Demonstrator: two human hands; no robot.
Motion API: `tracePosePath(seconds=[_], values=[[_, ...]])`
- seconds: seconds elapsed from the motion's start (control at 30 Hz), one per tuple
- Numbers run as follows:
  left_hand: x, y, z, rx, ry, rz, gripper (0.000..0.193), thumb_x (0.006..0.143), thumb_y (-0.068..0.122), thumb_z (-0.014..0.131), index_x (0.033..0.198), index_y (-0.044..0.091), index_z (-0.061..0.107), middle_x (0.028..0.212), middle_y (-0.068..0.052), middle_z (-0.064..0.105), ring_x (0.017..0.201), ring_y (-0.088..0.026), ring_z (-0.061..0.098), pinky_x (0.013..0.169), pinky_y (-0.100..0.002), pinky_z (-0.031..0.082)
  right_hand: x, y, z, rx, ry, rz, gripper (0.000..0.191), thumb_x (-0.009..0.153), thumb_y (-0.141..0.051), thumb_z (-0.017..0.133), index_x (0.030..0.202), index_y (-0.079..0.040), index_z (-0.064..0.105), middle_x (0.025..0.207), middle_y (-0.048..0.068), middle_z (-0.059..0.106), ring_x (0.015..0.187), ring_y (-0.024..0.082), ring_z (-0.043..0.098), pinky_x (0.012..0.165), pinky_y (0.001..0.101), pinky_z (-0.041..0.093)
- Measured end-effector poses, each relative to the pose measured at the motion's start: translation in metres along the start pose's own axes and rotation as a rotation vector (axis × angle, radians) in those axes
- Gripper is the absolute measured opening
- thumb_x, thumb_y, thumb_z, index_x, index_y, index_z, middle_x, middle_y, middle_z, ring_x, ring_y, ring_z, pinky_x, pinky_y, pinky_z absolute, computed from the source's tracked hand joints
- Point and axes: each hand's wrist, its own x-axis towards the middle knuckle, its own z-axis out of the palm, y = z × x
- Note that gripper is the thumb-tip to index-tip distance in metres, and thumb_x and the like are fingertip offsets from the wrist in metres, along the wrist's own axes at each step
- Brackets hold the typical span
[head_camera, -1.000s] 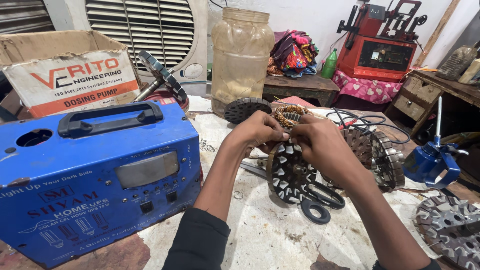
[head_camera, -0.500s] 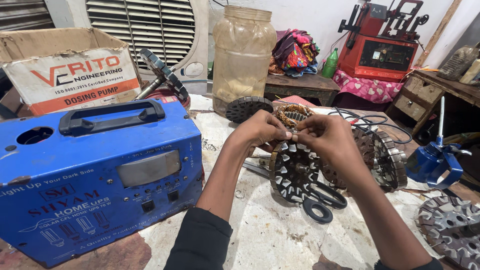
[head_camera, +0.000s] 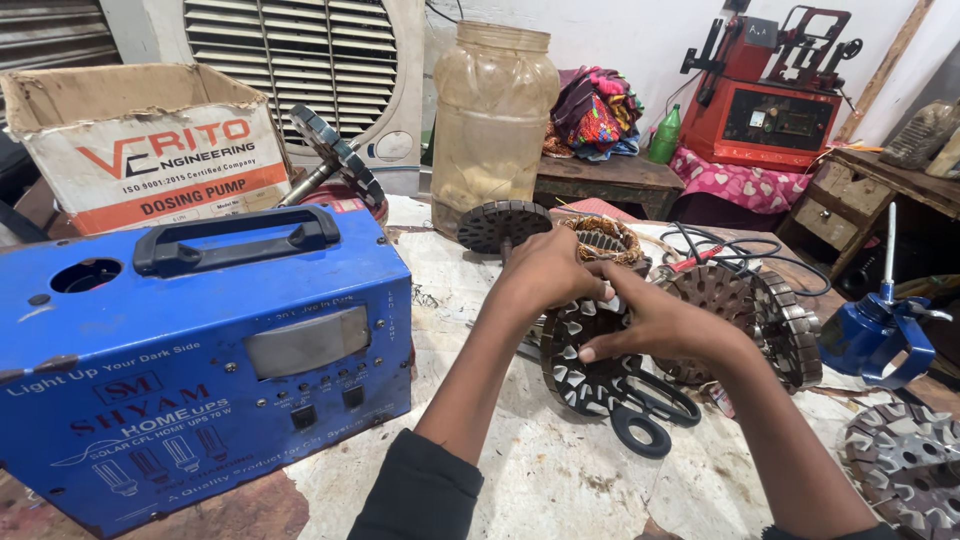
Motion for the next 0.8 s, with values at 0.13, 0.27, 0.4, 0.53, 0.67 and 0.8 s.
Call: tracePosePath(seconds=[0.13, 0.27, 0.4, 0.53, 0.67, 0.8], values=[[-0.002, 0.002, 0.000, -0.019, -0.012, -0.026, 0.062, 0.056, 0.037, 0.094, 0.102, 0.001, 0.074, 0.112, -0.020, 0.075, 0.111, -0.033, 0.069, 0.099, -0.044, 0.048, 0.004, 0.013, 0.002, -0.018, -0.024, 0.028, 0.117, 0.058, -0.046, 0.092, 0.152, -0.006, 0.034, 0.151, 0.017, 0.050, 0.142, 0.024, 0.046, 0.117, 0.0356, 0.034], [-0.003, 0.005, -0.003, -0.036, -0.043, -0.023, 0.056, 0.058, 0.034, 0.090, 0.101, 0.002, 0.077, 0.109, -0.022, 0.076, 0.108, -0.033, 0.073, 0.095, -0.042, 0.055, 0.008, 0.024, 0.004, -0.037, -0.008, 0.025, 0.125, 0.058, -0.047, 0.095, 0.154, -0.003, 0.028, 0.153, 0.019, 0.045, 0.145, 0.025, 0.042, 0.118, 0.0354, 0.031], [-0.005, 0.006, -0.008, -0.054, -0.095, -0.007, 0.056, 0.066, 0.040, 0.087, 0.102, 0.000, 0.074, 0.110, -0.023, 0.074, 0.108, -0.034, 0.072, 0.095, -0.043, 0.054, 0.009, 0.032, 0.006, -0.042, -0.006, 0.048, 0.127, 0.060, -0.047, 0.095, 0.156, -0.005, 0.025, 0.157, 0.019, 0.040, 0.147, 0.025, 0.037, 0.119, 0.0365, 0.028], [-0.008, 0.006, -0.004, -0.024, 0.002, 0.028, 0.056, 0.065, 0.041, 0.088, 0.101, -0.001, 0.073, 0.108, -0.024, 0.074, 0.109, -0.035, 0.071, 0.095, -0.044, 0.053, 0.003, 0.044, -0.001, 0.200, -0.054, 0.062, 0.100, 0.076, -0.042, 0.082, 0.158, -0.014, 0.035, 0.161, 0.010, 0.040, 0.148, 0.020, 0.036, 0.118, 0.0371, 0.030], [-0.004, 0.004, -0.001, -0.020, 0.035, 0.027, 0.056, 0.066, 0.040, 0.089, 0.100, -0.003, 0.073, 0.107, -0.025, 0.073, 0.108, -0.036, 0.070, 0.095, -0.045, 0.053, 0.006, 0.052, -0.004, 0.577, -0.085, 0.002, 0.071, 0.087, -0.032, 0.072, 0.150, -0.009, 0.048, 0.145, 0.007, 0.060, 0.134, 0.017, 0.052, 0.111, 0.0339, 0.040], [-0.002, 0.002, 0.001, -0.018, 0.022, 0.030, 0.050, 0.067, 0.037, 0.088, 0.096, -0.001, 0.076, 0.101, -0.024, 0.075, 0.103, -0.035, 0.073, 0.092, -0.044, 0.055, 0.010, 0.047, 0.002, 0.478, 0.022, 0.016, 0.054, 0.086, -0.025, 0.075, 0.136, -0.007, 0.064, 0.124, 0.005, 0.071, 0.115, 0.016, 0.061, 0.100, 0.0330, 0.047]])
